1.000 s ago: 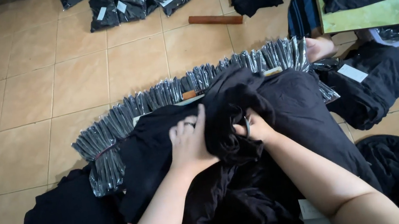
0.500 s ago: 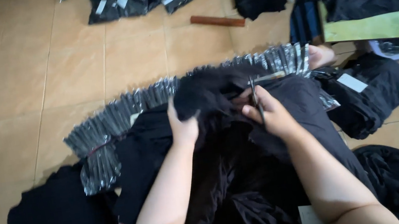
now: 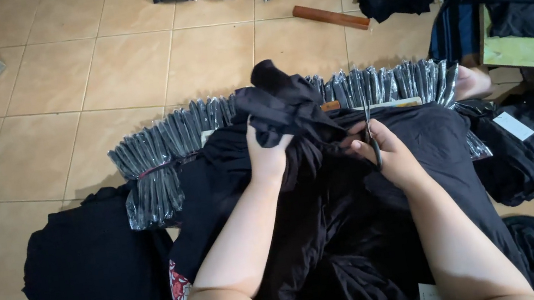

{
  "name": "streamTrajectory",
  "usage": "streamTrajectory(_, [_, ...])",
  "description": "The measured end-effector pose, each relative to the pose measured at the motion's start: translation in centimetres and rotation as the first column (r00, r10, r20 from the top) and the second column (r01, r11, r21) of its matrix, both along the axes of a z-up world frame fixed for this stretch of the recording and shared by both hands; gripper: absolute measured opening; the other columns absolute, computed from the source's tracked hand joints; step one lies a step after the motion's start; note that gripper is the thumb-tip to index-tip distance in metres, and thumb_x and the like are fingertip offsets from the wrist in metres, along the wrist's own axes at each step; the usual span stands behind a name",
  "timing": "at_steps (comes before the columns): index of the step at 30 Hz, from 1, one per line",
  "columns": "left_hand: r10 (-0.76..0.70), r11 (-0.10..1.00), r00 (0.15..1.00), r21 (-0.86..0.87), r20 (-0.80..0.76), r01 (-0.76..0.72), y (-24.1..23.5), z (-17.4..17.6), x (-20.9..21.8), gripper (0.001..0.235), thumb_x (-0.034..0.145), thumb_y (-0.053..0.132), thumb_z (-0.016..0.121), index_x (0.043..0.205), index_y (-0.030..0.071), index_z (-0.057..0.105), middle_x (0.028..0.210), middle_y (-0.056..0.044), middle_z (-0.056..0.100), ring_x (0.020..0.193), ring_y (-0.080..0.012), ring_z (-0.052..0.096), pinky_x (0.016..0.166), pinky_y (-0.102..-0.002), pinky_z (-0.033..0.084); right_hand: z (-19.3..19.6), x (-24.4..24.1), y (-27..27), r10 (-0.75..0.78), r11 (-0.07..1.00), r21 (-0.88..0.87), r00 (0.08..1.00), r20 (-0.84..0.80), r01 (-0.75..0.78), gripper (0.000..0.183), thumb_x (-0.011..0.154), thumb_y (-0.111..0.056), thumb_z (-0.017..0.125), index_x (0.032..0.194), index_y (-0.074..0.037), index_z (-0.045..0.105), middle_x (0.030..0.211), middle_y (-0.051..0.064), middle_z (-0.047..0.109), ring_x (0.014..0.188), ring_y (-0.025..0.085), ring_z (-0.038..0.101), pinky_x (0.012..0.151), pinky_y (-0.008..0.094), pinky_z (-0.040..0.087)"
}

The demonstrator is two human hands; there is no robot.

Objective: The person uses scissors to cut a piece of black fabric, trimming the edges and removing excess material. They handle the fabric with both hands, adjusting its position on their lap while cutting.

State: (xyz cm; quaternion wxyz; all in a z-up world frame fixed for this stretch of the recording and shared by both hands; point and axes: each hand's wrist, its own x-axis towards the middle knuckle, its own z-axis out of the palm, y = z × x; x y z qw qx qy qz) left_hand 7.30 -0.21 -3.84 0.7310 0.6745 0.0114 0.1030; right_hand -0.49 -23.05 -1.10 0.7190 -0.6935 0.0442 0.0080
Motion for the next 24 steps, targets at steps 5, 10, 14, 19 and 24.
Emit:
streamTrajectory(5, [-0.023, 1.0, 1.0, -0.001, -0.017, 0.023, -0.4, 0.7, -0.6, 0.074, 0.062, -0.015, 0.082, 0.13, 0.005, 0.057, 0.12, -0.015, 0.069, 0.121, -0.0292, 0.062, 0.104, -0.045, 0.049, -2.0, -0.2, -1.1, -0.055, 0.998, 0.023, 0.989, 0.134, 0.052, 0.034, 0.096, -0.019, 0.07, 0.124, -0.002, 0.061, 0.099, 0.014, 0.069, 0.094, 0.021, 0.071, 0.081, 0.031, 0.056])
streamTrajectory(10, [-0.074, 0.997, 0.997, -0.001, -0.034, 0.074, -1.0, 1.4, -1.2, 0.074, 0.063, -0.014, 0.082, 0.13, 0.005, 0.057, 0.12, -0.016, 0.069, 0.122, -0.0305, 0.062, 0.104, -0.046, 0.049, 0.1, -1.0, 0.2, -0.164, 0.962, 0.26, 0.939, 0.301, 0.085, 0.042, 0.094, -0.02, 0.068, 0.126, 0.0, 0.05, 0.113, 0.024, 0.071, 0.101, 0.025, 0.072, 0.087, 0.034, 0.059])
streamTrajectory(14, [-0.118, 0.993, 0.992, 0.007, -0.046, 0.118, -0.9, 2.2, -1.5, 0.074, 0.063, -0.013, 0.082, 0.131, 0.004, 0.056, 0.12, -0.016, 0.069, 0.123, -0.0317, 0.062, 0.104, -0.046, 0.05, -0.3, -1.3, 0.0, -0.207, 0.953, 0.293, 0.881, 0.426, 0.083, 0.045, 0.09, -0.011, 0.071, 0.125, 0.003, 0.045, 0.111, 0.033, 0.068, 0.102, 0.034, 0.072, 0.085, 0.04, 0.061])
streamTrajectory(19, [-0.159, 0.987, 0.986, 0.014, -0.056, 0.16, -0.8, 3.2, -2.0, 0.074, 0.064, -0.013, 0.082, 0.131, 0.004, 0.056, 0.121, -0.017, 0.069, 0.124, -0.033, 0.062, 0.104, -0.047, 0.05, 1.1, -1.9, 0.0, -0.238, 0.965, 0.215, 0.85, 0.47, 0.152, 0.043, 0.09, -0.007, 0.074, 0.122, 0.003, 0.047, 0.108, 0.031, 0.07, 0.1, 0.031, 0.073, 0.084, 0.033, 0.06])
streamTrajectory(24, [-0.198, 0.979, 0.978, 0.029, -0.068, 0.2, -0.2, 4.4, -1.8, 0.074, 0.065, -0.012, 0.083, 0.132, 0.004, 0.055, 0.121, -0.017, 0.069, 0.125, -0.0347, 0.061, 0.104, -0.047, 0.05, 5.4, -3.2, 0.4, -0.072, 0.856, -0.471, 0.951, 0.3, 0.214, 0.043, 0.074, -0.025, 0.091, 0.109, -0.015, 0.068, 0.074, 0.002, 0.077, 0.055, 0.012, 0.061, 0.053, 0.024, 0.046])
